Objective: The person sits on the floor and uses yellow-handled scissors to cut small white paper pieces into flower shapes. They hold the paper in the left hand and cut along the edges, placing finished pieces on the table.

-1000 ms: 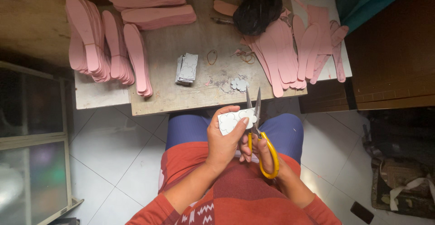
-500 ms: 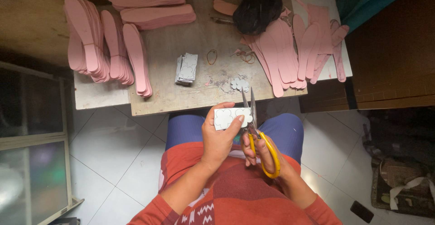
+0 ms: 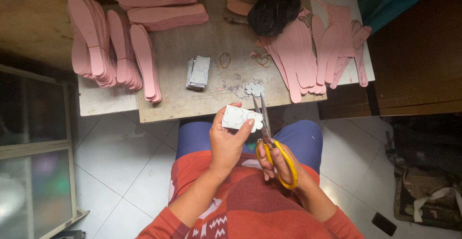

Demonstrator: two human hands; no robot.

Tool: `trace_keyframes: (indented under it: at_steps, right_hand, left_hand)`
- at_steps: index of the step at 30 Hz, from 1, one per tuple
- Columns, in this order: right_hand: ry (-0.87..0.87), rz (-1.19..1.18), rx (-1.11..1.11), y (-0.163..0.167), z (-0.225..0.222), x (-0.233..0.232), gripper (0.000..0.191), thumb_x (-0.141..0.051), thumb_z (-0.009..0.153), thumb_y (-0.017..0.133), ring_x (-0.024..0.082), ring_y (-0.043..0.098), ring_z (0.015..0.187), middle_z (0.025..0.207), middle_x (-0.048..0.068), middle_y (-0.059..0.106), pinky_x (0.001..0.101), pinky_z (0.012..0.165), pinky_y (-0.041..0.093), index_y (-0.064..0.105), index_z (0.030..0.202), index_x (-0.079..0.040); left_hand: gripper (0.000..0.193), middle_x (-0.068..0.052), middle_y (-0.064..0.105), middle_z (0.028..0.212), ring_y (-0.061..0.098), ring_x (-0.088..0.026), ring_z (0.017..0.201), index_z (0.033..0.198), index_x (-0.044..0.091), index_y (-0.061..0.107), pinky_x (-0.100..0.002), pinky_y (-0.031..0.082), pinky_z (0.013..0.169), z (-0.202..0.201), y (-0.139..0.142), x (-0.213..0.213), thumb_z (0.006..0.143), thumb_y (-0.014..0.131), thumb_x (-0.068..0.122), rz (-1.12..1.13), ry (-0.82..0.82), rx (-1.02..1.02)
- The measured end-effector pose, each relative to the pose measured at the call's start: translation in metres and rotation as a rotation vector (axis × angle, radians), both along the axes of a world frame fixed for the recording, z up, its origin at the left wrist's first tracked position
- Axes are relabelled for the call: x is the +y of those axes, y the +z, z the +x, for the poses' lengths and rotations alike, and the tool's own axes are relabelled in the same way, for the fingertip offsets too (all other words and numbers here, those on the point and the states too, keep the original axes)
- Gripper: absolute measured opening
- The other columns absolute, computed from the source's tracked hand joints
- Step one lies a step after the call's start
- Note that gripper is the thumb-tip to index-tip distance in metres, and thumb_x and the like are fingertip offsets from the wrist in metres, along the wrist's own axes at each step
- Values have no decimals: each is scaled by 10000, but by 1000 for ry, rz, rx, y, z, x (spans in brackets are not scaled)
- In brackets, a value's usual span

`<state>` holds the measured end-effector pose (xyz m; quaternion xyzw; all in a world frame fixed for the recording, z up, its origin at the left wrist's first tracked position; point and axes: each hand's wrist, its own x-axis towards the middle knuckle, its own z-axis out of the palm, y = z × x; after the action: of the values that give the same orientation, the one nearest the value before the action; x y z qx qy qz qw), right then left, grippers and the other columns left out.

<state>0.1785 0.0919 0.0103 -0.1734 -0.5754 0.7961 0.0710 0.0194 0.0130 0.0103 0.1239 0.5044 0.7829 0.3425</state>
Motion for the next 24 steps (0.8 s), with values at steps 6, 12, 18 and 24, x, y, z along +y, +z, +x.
trace_keyframes:
  at_steps: [6, 12, 18, 24]
  right_hand:
    - [12, -22, -5, -3, 3, 1, 617, -655, 1008, 441, 74, 411, 468, 628, -14, 429, 248, 463, 487, 502, 993, -41]
    - [-32, 3, -42, -10, 2, -4, 611, -654, 994, 449, 80, 418, 478, 649, -17, 428, 263, 484, 504, 497, 1001, -45]
    - [-39, 15, -77, -15, 4, -5, 627, -654, 990, 443, 93, 472, 553, 692, -3, 461, 280, 565, 527, 504, 1048, -32]
    - [-19, 74, -77, -16, 1, 0, 705, -710, 960, 409, 110, 544, 670, 785, 9, 495, 292, 702, 544, 506, 1157, -41]
  left_hand:
    - [445, -107, 703, 1124, 685, -129, 1025, 1305, -37, 542, -277, 571, 900, -4, -10, 2, 900, 726, -43, 23, 32, -26]
    - [480, -100, 684, 1138, 678, -140, 1046, 1339, -41, 482, -286, 567, 922, 6, -11, 7, 919, 714, -48, 53, 22, -12]
    - [561, -92, 678, 1117, 672, -131, 1023, 1413, -62, 463, -275, 563, 913, 8, -13, 7, 910, 713, -44, 45, -27, -42]
    - [572, -104, 666, 1030, 615, -147, 799, 1428, -42, 471, -288, 524, 688, 11, -13, 4, 908, 709, -45, -7, -116, -137]
